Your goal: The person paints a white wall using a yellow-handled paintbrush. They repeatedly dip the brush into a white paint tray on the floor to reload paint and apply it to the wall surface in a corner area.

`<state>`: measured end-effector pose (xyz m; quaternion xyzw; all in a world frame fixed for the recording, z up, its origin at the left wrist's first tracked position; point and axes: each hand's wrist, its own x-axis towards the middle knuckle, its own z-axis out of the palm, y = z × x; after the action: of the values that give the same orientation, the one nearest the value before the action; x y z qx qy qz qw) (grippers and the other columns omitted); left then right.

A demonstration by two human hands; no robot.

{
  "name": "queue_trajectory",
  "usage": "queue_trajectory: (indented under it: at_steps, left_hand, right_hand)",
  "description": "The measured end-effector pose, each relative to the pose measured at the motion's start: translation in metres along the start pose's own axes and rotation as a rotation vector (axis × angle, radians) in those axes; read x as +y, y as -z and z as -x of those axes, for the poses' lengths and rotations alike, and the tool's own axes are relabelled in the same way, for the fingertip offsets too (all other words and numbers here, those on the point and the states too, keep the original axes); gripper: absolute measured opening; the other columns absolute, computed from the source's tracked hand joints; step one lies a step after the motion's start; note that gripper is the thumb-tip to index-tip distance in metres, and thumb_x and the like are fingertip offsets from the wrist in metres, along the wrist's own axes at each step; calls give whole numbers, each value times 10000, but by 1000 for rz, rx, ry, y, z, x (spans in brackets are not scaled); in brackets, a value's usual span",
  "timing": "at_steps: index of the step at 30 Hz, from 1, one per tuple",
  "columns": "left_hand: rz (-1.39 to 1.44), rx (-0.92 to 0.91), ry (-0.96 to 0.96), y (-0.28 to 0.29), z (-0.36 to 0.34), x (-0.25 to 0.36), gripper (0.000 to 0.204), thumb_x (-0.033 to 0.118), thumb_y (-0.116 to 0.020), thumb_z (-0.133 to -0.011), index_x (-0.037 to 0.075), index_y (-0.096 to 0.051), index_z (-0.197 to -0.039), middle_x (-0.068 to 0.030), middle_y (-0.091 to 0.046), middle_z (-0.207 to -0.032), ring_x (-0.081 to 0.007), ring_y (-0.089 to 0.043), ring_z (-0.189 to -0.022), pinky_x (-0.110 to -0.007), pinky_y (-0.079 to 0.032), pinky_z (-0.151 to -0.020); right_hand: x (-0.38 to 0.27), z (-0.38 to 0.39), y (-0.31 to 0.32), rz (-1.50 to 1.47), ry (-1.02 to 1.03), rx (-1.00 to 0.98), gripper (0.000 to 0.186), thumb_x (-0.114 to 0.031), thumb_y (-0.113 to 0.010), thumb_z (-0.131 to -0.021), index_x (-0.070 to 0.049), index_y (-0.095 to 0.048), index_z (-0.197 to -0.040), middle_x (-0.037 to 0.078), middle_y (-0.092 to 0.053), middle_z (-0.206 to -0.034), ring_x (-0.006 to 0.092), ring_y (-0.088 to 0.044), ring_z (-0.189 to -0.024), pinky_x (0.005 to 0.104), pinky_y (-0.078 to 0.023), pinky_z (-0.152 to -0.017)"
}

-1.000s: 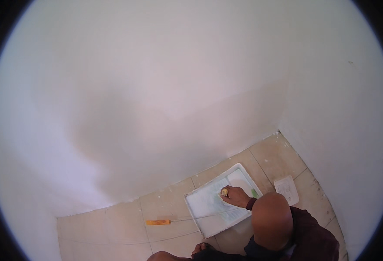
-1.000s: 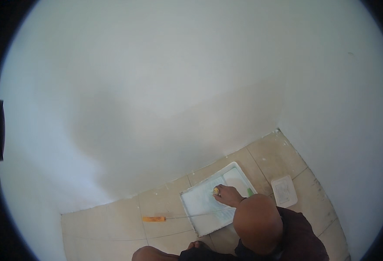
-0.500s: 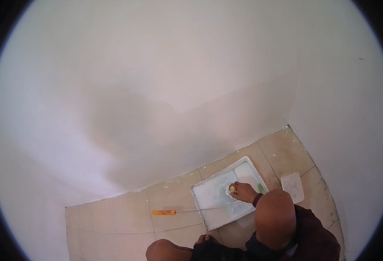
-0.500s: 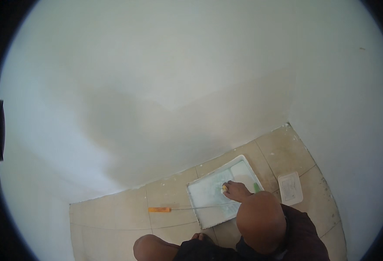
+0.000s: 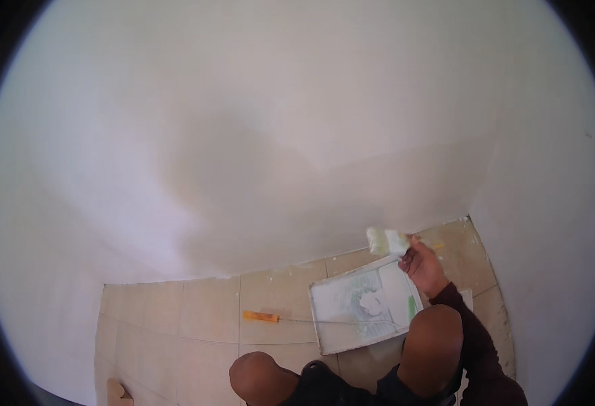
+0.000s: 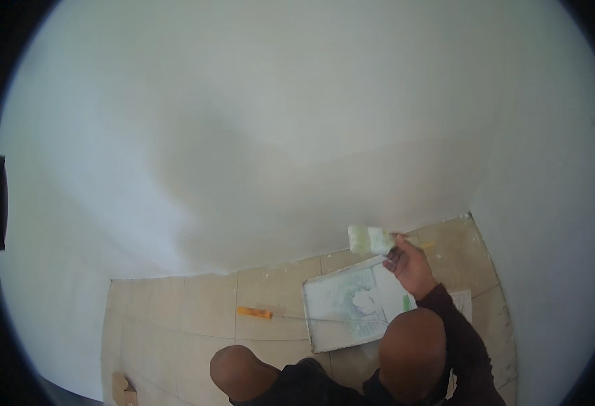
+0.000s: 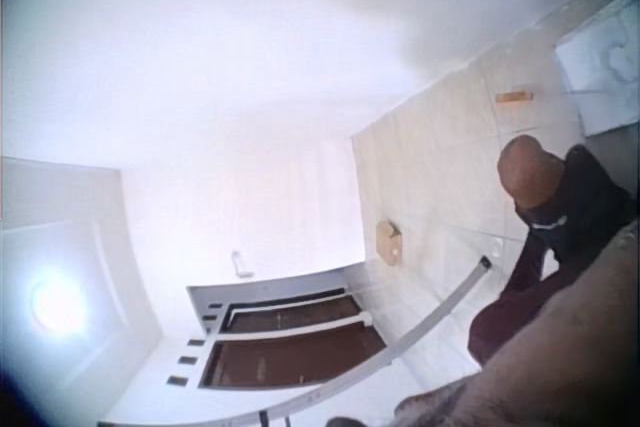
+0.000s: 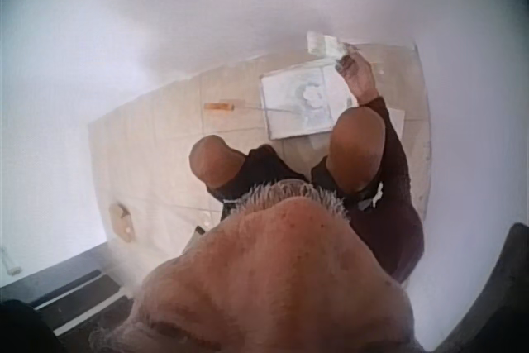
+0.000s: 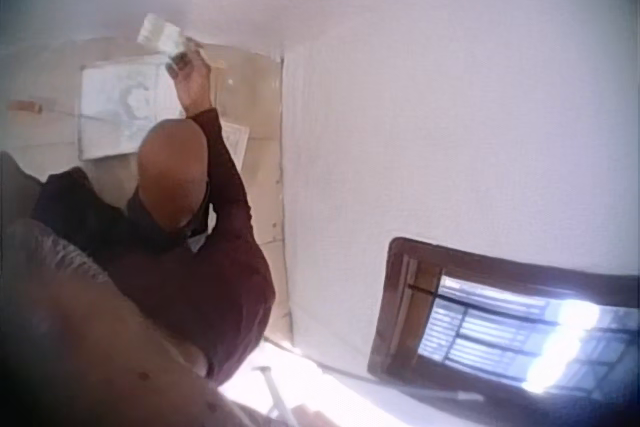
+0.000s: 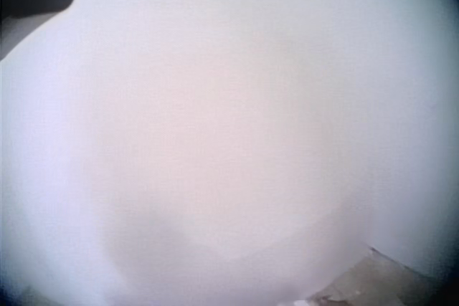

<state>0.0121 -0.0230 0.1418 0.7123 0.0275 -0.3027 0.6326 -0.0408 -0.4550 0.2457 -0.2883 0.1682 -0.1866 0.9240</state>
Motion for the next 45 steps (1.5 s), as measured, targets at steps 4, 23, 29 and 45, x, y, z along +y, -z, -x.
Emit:
queue_trajectory:
  at_steps: [4,23,29,45]
  left_hand:
    - [206,-70,-192,37,27,64,461,359,-618,-886,-45,-621,-1109,-215,-647,-1150,-281,-660,-964,-435,-513,-853]
    - [-1139,-1362,-1402,-154,94,186,251,314,-576,-864,114,-625,-1006,-95,-650,-962,-273,-646,-884,-418,-496,-806]
    - [-1466,-1433,-1093,-144,80,181,309,316,-545,-908,85,-590,-1107,-112,-642,-1037,-290,-640,-945,-432,-474,-878]
    - [-1674,-1459,-790,-149,75,170,344,338,-525,-927,89,-563,-1160,-113,-634,-1067,-299,-636,-982,-438,-461,-917]
  right_hand:
    - [-65,-11,-64,-107,101,-262,234,-239,-573,-966,-103,-588,-1156,29,-653,-1015,136,-635,-831,291,-525,-704]
    - [-111,-56,-189,-149,737,-265,171,-194,-613,-939,-75,-594,-1060,24,-624,-953,133,-627,-843,291,-559,-743]
    - [-49,-61,-109,-238,749,60,161,-215,-622,-938,-84,-602,-1029,7,-614,-920,109,-612,-826,264,-546,-720]
    - [-48,-94,-111,253,1164,146,275,-75,-643,-901,-6,-587,-1161,88,-622,-1105,145,-631,-906,309,-562,-712]
